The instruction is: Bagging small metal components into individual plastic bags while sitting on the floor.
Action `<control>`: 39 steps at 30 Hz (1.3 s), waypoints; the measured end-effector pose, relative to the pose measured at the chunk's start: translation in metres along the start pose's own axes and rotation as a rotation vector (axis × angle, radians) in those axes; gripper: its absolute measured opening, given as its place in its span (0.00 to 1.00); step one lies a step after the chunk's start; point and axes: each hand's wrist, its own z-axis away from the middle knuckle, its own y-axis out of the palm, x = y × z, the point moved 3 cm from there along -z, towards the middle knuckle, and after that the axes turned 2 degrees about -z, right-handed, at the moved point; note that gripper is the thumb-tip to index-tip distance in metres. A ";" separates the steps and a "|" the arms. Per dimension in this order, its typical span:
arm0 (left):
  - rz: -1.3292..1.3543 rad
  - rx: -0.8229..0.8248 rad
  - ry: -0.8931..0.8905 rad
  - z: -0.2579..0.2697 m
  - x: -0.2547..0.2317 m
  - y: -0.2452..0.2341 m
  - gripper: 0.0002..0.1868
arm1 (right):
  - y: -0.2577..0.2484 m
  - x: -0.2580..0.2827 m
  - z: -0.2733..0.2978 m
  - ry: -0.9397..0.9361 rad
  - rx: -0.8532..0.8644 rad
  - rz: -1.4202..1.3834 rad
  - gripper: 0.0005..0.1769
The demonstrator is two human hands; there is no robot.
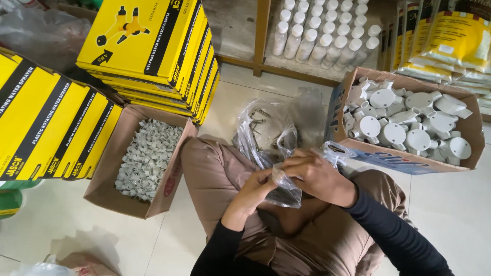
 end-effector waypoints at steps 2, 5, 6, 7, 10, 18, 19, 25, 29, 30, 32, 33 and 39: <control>-0.070 -0.015 -0.020 -0.008 0.043 -0.019 0.10 | -0.002 -0.001 0.000 -0.040 0.074 -0.058 0.07; -0.068 0.031 0.032 0.002 -0.016 0.004 0.09 | -0.020 0.013 -0.014 0.024 0.132 -0.233 0.08; -0.067 0.032 0.028 0.003 -0.015 0.002 0.09 | -0.019 0.010 -0.014 0.026 0.132 -0.236 0.08; -0.052 0.044 0.031 0.003 -0.015 -0.001 0.11 | -0.020 0.006 -0.014 0.071 0.104 -0.336 0.07; -0.031 0.060 0.043 0.006 -0.035 0.003 0.13 | -0.021 -0.007 -0.020 0.209 0.053 -0.476 0.08; -0.011 0.050 -0.050 0.006 -0.007 -0.016 0.13 | 0.087 -0.144 -0.017 0.506 -0.032 -0.336 0.12; -0.016 0.004 -0.027 0.006 -0.005 -0.019 0.08 | 0.113 -0.166 -0.019 0.547 -0.037 -0.347 0.13; -0.041 -0.086 -0.056 -0.002 0.010 -0.041 0.06 | 0.217 -0.260 -0.061 0.578 -0.171 -0.306 0.21; -0.099 -0.185 -0.061 0.000 0.052 -0.070 0.06 | 0.242 -0.296 -0.100 0.331 -0.478 -0.166 0.17; -0.101 -0.187 -0.062 -0.003 0.046 -0.071 0.06 | 0.262 -0.316 -0.104 0.331 -0.478 -0.170 0.17; -0.039 -0.124 -0.003 -0.008 0.034 -0.071 0.12 | 0.304 -0.363 -0.109 0.643 -0.285 0.117 0.13; -0.041 -0.123 -0.005 -0.013 0.029 -0.074 0.12 | 0.306 -0.368 -0.117 0.644 -0.286 0.114 0.13; -0.129 -0.131 0.198 -0.025 -0.013 -0.072 0.11 | 0.298 -0.353 -0.125 0.628 -0.040 0.527 0.23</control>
